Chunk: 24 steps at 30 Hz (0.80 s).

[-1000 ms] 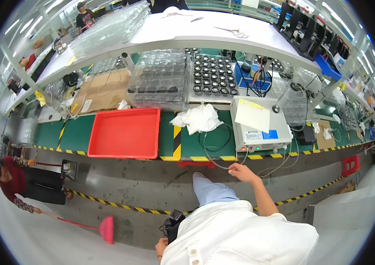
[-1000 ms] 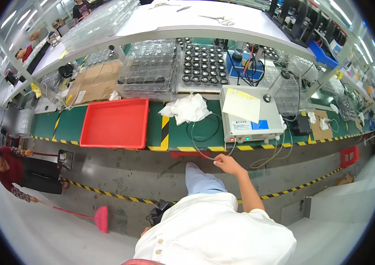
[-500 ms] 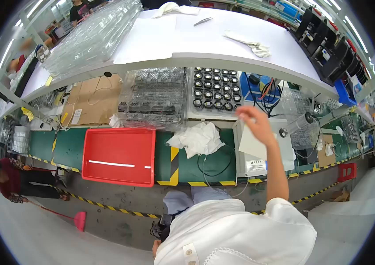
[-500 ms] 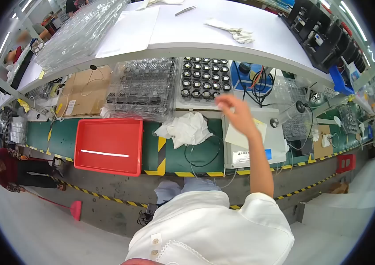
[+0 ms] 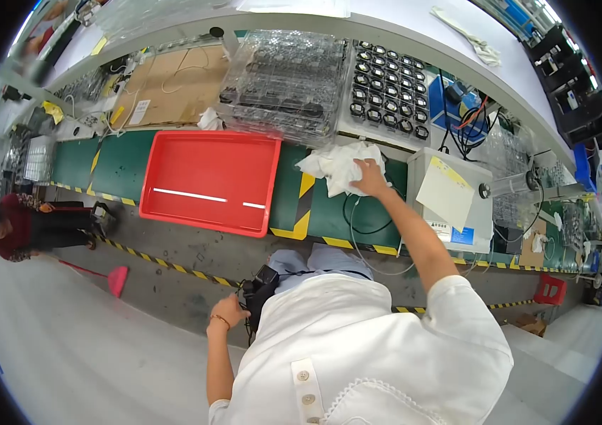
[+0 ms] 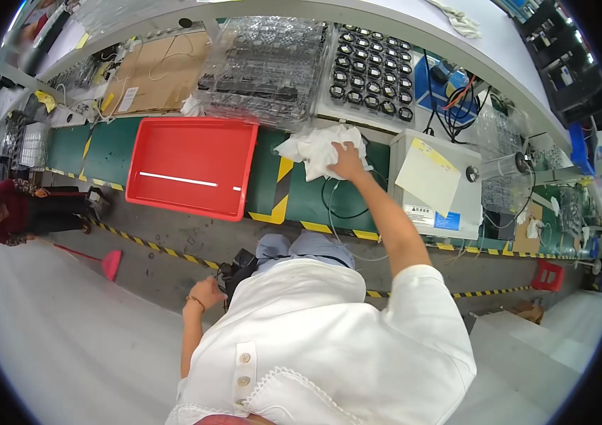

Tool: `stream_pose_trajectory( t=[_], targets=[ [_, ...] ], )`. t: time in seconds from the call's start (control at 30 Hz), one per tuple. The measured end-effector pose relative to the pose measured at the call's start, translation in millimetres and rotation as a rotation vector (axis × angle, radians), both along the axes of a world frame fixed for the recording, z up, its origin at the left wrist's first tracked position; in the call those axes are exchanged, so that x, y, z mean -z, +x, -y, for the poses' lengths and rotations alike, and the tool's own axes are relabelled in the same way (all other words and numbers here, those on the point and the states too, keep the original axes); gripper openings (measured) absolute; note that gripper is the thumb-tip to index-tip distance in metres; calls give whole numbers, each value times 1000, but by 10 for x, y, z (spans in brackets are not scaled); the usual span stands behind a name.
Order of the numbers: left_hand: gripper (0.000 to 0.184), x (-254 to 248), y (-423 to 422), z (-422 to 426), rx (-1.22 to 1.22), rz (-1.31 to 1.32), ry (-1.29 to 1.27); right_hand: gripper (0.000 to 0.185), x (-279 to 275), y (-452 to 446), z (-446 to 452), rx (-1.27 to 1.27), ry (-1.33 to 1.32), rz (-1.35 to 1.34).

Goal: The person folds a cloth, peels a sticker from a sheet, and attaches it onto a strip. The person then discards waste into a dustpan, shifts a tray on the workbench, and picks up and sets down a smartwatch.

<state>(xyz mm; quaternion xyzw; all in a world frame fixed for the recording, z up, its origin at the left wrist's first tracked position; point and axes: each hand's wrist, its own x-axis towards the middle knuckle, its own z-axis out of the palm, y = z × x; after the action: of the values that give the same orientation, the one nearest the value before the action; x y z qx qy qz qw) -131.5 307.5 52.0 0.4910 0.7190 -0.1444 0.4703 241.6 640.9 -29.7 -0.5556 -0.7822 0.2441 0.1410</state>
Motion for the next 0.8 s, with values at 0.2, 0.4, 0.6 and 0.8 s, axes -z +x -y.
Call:
stream_pose_trajectory(
  t=[0.2,0.4,0.6,0.8],
  targets=[
    [37,-225,68,-554,329,-34,266,36,263,-81,-75,67,-7,372],
    [32,-507,349,-1105,495,17,470,23,-283,60,-214,235,156,-151],
    [32,-655,513,-1360,584,145,502,41,-296,-118,-25,99,61,-99],
    [33,-712,536,-1366,515,184,560,68,6,-474,356,-165,-203,395]
  ],
)
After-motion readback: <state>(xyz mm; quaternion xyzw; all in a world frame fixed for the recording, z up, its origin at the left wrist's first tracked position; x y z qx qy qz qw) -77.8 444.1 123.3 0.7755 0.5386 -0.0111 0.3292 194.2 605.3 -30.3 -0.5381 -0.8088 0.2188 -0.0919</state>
